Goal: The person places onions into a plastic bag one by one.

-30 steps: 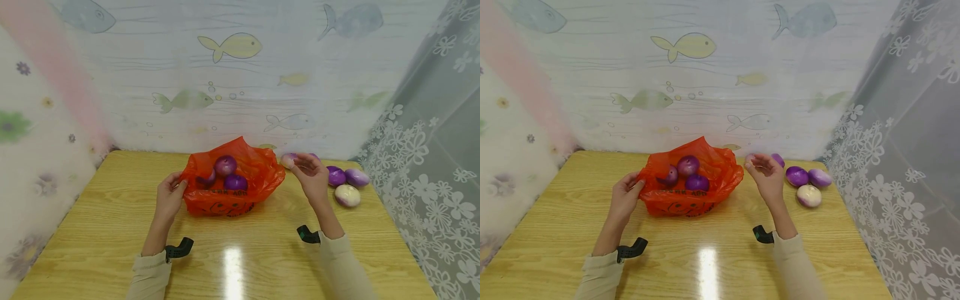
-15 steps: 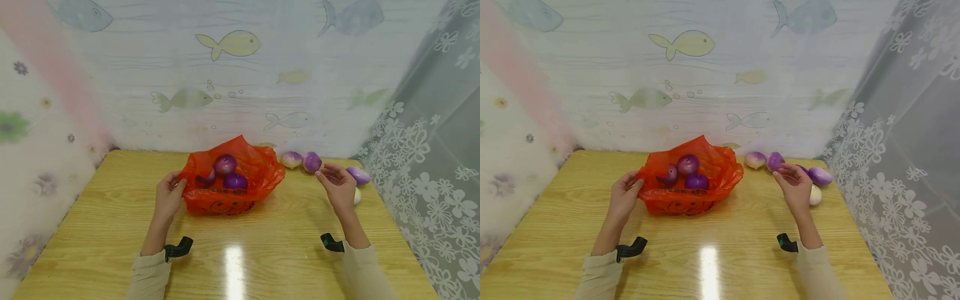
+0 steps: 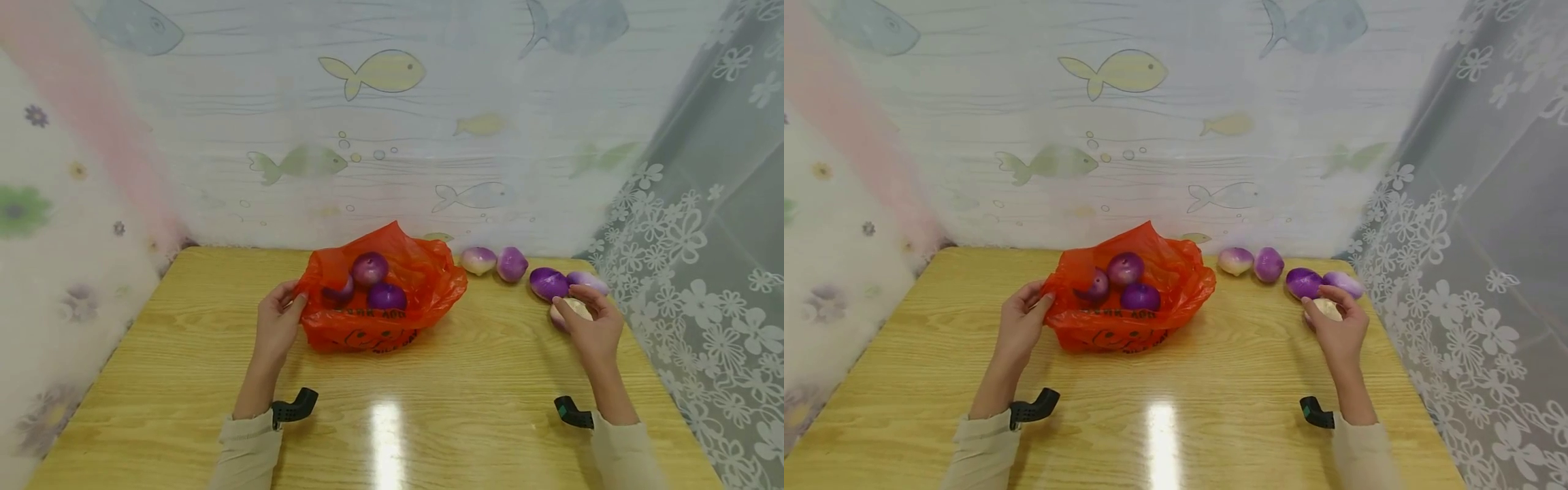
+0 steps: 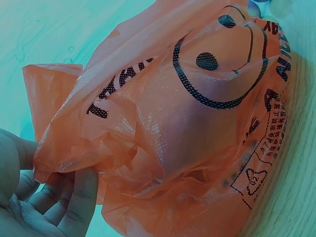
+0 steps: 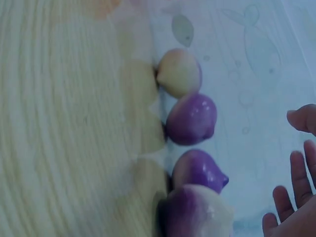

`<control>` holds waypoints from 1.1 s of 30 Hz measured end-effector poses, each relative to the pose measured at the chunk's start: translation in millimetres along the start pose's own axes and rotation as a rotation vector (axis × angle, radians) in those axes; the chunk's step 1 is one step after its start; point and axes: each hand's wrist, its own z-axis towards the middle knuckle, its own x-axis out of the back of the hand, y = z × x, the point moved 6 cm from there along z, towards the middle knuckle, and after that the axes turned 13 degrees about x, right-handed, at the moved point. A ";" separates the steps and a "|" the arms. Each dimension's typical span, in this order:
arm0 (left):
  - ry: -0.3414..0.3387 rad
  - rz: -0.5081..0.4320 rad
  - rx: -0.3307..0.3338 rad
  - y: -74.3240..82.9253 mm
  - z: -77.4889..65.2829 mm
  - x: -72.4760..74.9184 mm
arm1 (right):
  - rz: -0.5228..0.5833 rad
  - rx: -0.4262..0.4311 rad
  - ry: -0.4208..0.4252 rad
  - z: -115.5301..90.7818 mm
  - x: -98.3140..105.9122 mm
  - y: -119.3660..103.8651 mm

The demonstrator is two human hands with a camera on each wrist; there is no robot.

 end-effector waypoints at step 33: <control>0.003 0.007 0.031 -3.5 -2.5 -0.7 | -0.287 -0.400 -0.323 -21.8 23.4 54.8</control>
